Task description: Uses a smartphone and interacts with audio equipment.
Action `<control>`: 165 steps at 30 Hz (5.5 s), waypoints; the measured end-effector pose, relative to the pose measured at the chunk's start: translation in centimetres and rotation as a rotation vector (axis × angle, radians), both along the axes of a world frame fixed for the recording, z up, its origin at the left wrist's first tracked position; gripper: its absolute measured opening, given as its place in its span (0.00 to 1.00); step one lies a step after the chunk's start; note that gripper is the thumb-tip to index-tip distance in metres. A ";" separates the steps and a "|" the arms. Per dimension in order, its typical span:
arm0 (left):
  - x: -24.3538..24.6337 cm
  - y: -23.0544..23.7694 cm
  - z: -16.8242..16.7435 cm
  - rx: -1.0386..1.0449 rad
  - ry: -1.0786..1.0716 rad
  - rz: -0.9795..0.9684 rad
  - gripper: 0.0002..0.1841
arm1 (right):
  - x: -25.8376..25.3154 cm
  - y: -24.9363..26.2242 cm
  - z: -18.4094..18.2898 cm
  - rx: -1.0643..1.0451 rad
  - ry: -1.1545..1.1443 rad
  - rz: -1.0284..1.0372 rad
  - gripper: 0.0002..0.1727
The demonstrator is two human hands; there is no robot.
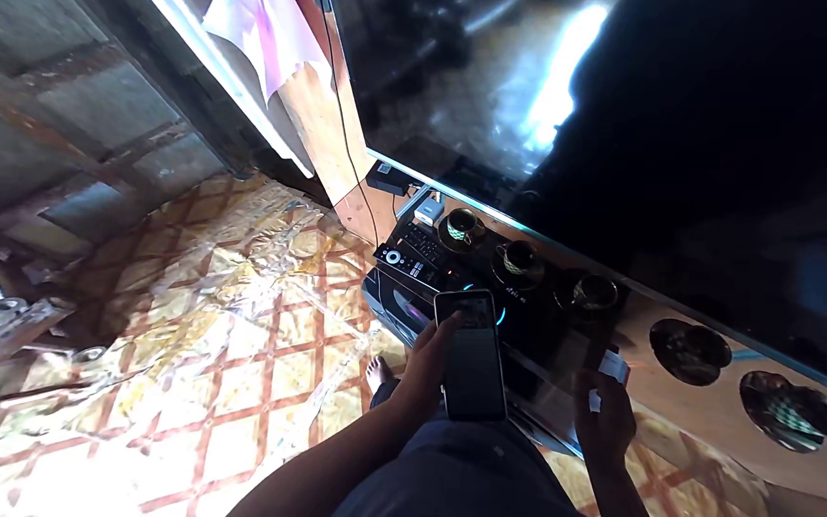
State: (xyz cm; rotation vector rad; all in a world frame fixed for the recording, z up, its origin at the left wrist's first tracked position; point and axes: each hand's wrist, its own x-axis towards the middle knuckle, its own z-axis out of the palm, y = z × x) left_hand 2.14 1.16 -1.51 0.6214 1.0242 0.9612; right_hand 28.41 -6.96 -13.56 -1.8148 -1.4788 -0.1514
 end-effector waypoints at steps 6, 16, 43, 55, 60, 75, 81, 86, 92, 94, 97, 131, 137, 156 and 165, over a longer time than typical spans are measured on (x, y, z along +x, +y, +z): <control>0.0 0.1 0.1 -0.014 -0.010 -0.013 0.25 | -0.2 0.0 0.2 -0.020 0.004 -0.021 0.26; -0.3 -0.5 0.9 -0.022 0.007 -0.048 0.30 | 0.0 0.0 0.1 -0.003 0.011 -0.001 0.25; -0.1 -0.7 1.2 -0.070 0.005 0.019 0.23 | 0.1 0.1 -0.2 0.006 0.015 -0.010 0.24; -0.1 -0.6 1.3 -0.059 0.013 -0.016 0.23 | 0.0 0.2 -0.2 0.029 -0.017 0.006 0.24; -0.2 0.0 0.5 -0.036 -0.054 -0.063 0.31 | 0.1 0.1 -0.3 0.029 -0.019 0.009 0.24; 0.1 -0.2 -0.6 -0.152 0.009 -0.002 0.22 | -0.1 0.1 0.0 -0.008 -0.032 -0.016 0.25; -0.4 -0.2 -0.4 -0.055 -0.009 -0.110 0.20 | 0.0 0.0 -0.1 -0.001 -0.025 -0.006 0.24; -0.6 -0.1 0.2 -0.024 -0.021 -0.127 0.25 | 0.1 0.1 -0.1 0.010 -0.027 0.000 0.24; -0.7 -0.1 0.3 0.012 -0.009 -0.123 0.25 | 0.0 0.0 -0.1 0.004 -0.007 0.007 0.24; -0.8 -0.1 0.4 0.010 -0.026 -0.119 0.24 | 0.0 0.1 -0.1 0.008 -0.009 0.008 0.24; -0.9 0.0 0.2 0.029 -0.059 -0.120 0.23 | 0.1 0.1 -0.2 0.017 -0.019 0.006 0.23; -0.1 0.3 0.9 -0.014 0.049 -0.070 0.21 | 0.1 0.1 -0.3 0.019 -0.030 0.017 0.23; -0.2 0.0 0.9 -0.004 0.055 -0.074 0.18 | 0.1 0.0 -0.2 0.017 -0.013 0.004 0.23; -0.2 0.2 0.3 0.034 0.043 -0.093 0.17 | 0.2 0.1 -0.4 0.025 -0.014 0.007 0.22; -0.1 0.0 0.6 0.011 0.066 -0.093 0.19 | 0.1 0.1 -0.2 0.007 -0.024 0.003 0.24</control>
